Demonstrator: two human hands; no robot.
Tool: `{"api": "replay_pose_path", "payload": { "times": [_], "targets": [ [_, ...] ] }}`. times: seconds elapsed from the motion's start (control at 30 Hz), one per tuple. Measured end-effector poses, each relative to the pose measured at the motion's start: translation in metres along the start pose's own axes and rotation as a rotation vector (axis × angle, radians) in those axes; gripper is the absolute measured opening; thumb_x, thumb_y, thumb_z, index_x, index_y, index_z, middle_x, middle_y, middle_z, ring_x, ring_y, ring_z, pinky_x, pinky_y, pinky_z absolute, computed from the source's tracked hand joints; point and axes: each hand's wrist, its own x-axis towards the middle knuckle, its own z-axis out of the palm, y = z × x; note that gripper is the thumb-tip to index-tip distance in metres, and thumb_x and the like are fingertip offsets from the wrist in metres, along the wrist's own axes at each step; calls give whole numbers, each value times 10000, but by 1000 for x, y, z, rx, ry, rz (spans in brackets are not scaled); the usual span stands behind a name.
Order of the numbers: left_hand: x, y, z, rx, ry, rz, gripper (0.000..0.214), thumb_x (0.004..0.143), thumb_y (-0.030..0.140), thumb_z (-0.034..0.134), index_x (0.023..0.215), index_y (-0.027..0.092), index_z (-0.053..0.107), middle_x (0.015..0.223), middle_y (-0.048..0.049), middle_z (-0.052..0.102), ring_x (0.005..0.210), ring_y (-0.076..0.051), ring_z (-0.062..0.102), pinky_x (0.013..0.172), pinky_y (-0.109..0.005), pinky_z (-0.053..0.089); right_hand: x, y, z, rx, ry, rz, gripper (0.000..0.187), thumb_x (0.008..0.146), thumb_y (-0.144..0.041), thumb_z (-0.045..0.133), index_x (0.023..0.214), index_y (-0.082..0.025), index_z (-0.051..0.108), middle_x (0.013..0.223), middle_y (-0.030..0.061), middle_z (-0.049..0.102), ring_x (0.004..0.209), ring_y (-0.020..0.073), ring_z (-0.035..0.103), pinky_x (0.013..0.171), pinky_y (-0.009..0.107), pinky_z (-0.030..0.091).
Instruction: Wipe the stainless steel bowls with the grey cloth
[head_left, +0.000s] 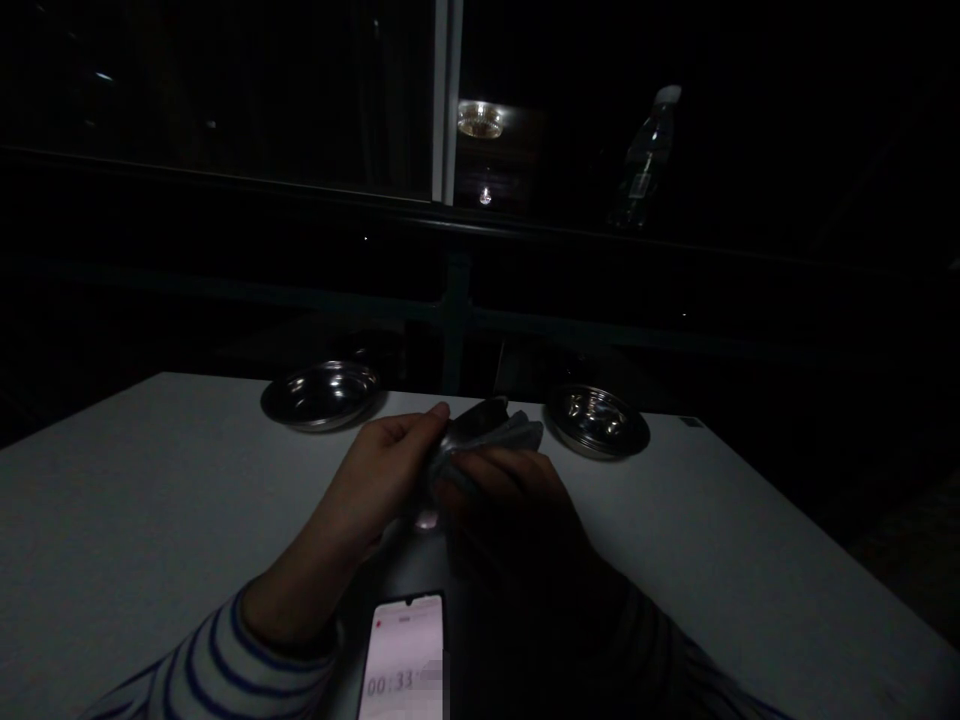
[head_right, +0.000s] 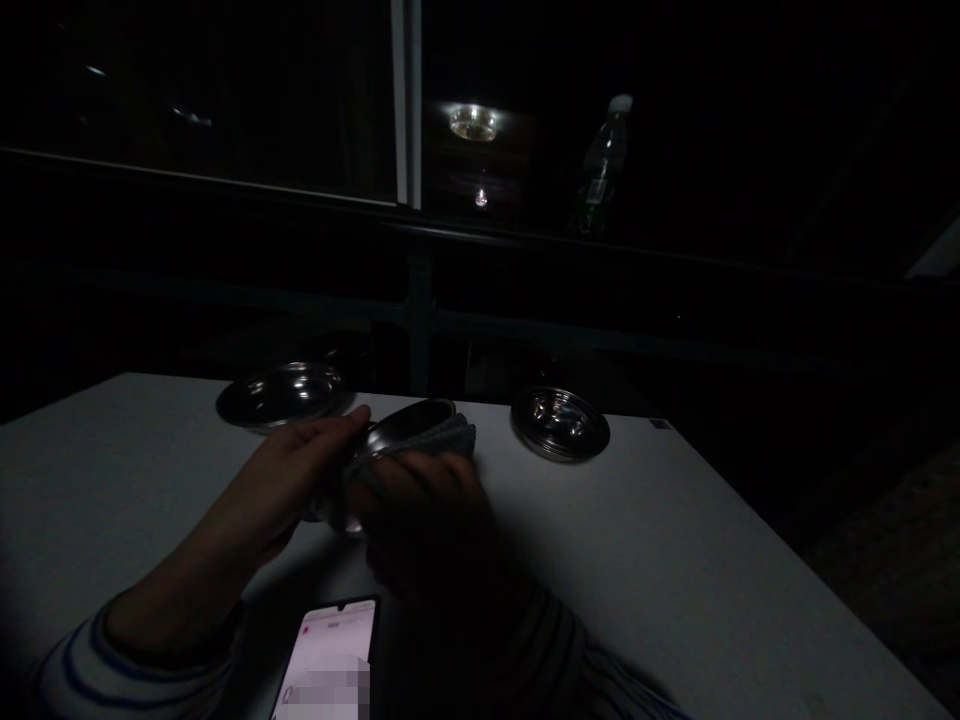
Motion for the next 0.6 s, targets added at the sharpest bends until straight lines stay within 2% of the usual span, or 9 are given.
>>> {"api": "replay_pose_path", "payload": {
  "times": [0.1,0.2,0.27,0.43,0.53,0.6],
  "targets": [
    [-1,1,0,32,28,21,383,737,430,562,461,165,537,369,30,494,317,-66,402,335,-178,268,2,15,-4,11,50,171,301,854,-288,449,1097,-151,561,1111,97,579,1000,224,490,796,369,411],
    [-1,1,1,34,37,4,390,745,437,548,464,167,541,391,13,526,338,-84,448,340,-185,293,3,27,-6,32,74,340,273,862,-224,421,1056,-115,578,1064,112,587,959,209,511,820,351,427],
    [-1,0,2,33,40,-10,395,756,428,538,460,167,535,386,15,522,332,-82,446,339,-182,294,4,25,-5,36,60,319,273,856,-222,429,1056,-114,580,1064,113,585,952,209,510,814,348,430],
    [-2,-2,5,33,-4,-35,414,754,458,539,468,159,533,382,23,514,320,-66,433,332,-166,276,3,-3,-3,-18,5,64,365,813,-274,490,1154,-152,533,1135,80,571,1031,237,470,802,399,396],
    [-2,-1,5,44,-11,-51,436,759,483,519,464,162,523,361,25,496,301,-70,420,317,-171,256,4,-5,-7,-17,19,83,343,830,-277,467,1145,-161,536,1134,71,575,1029,232,472,803,402,387],
    [-2,0,4,57,11,-40,438,764,479,513,462,162,519,364,23,498,306,-71,423,321,-171,260,4,3,-10,7,16,166,316,853,-307,441,1112,-168,554,1126,77,576,997,230,488,798,395,400]
  ]
}}
